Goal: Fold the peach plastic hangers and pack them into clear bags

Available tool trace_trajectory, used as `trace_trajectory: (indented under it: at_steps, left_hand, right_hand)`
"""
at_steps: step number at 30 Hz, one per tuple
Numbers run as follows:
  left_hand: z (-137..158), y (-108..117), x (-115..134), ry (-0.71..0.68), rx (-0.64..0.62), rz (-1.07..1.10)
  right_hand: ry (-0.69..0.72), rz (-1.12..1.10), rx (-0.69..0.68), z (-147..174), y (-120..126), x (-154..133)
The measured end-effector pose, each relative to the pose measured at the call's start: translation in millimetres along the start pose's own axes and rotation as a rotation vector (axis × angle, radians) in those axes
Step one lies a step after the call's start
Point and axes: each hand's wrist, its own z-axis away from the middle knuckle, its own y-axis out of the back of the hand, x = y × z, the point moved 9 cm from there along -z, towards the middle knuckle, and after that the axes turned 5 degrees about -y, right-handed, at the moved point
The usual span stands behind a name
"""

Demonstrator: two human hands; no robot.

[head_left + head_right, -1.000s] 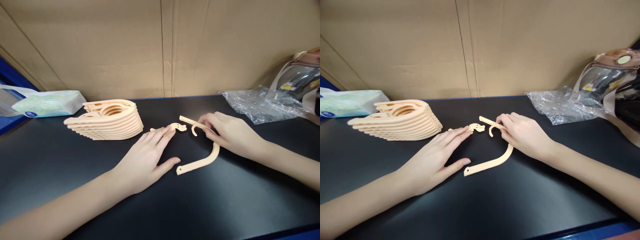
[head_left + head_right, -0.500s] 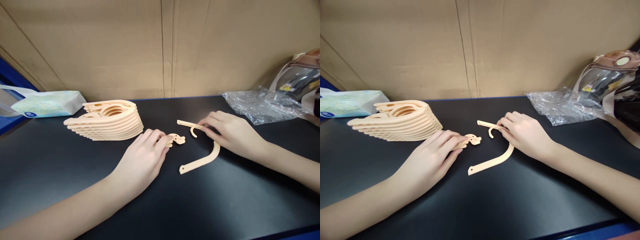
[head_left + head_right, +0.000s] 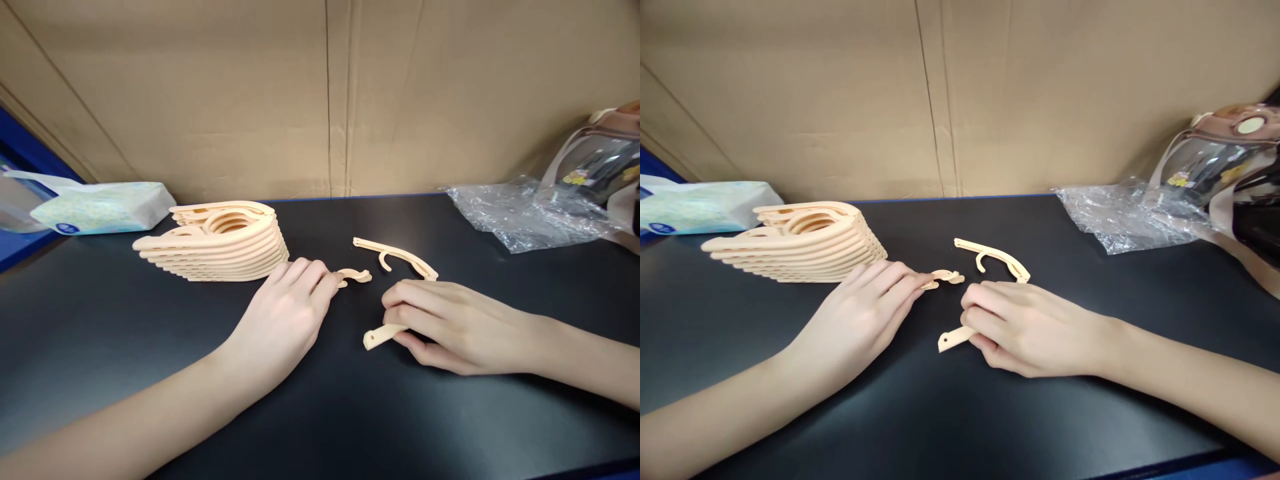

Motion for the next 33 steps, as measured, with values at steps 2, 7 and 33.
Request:
trace_trajectory:
  at_steps: [2, 7, 33]
  left_hand:
    - [1, 2, 0, -0.008, 0.011, -0.018]
    - [3, 8, -6, 0.047, 0.076, 0.074]
    - [1, 11, 1, 0.086, 0.052, 0.195]
  right_hand:
    - [-0.013, 0.051, 0.030, 1, 1, 3]
    - [0.012, 0.144, 0.000, 3, -4, 4]
    - [-0.060, 0.235, 0.032, 1, 1, 11]
